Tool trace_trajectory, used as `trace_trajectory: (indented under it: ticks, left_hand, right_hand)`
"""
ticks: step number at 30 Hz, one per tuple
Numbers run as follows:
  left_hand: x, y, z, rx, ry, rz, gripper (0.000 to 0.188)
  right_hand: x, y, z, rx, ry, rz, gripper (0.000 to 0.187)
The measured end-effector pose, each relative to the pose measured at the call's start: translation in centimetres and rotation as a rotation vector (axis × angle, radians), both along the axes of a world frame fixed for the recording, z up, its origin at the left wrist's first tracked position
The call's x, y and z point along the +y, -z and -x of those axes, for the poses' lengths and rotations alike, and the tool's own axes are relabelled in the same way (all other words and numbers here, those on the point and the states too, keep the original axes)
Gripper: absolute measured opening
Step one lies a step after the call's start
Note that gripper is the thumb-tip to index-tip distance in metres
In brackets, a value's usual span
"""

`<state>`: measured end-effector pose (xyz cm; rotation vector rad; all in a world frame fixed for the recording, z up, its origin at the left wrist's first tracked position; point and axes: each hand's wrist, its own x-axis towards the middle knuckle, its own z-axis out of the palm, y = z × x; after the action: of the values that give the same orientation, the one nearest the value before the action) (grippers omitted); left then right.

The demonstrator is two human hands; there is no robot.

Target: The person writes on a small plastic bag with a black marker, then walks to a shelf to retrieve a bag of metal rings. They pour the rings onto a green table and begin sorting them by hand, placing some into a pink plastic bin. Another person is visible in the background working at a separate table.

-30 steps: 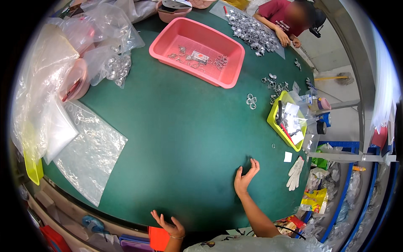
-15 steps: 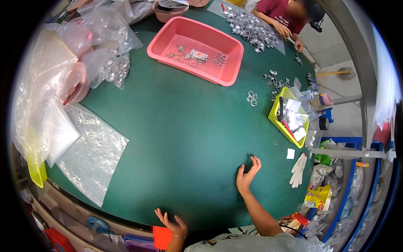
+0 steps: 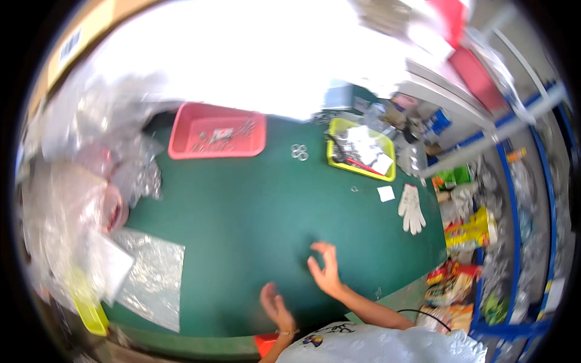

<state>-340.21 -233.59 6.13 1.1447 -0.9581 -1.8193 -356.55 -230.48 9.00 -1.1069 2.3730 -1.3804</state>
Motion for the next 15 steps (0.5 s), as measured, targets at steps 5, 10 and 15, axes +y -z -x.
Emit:
trace_trajectory:
  ticks: [5, 10, 15]
  left_hand:
    - [4.2, -4.9, 9.2, 0.918, 0.62, -0.532, 0.044]
    - [10.6, -11.2, 11.7, 0.59, 1.177, -0.78, 0.053]
    - [18.4, -15.2, 13.4, 0.644, 1.683, -0.487, 0.06]
  right_hand:
    - [5.2, -6.5, -2.8, 0.069, -0.142, -0.029, 0.023]
    - [16.2, -7.9, 2.4, 0.081, 0.4, 0.049, 0.021]
    - [28.5, -6.6, 1.7, -0.942, 0.959, 0.846, 0.033]
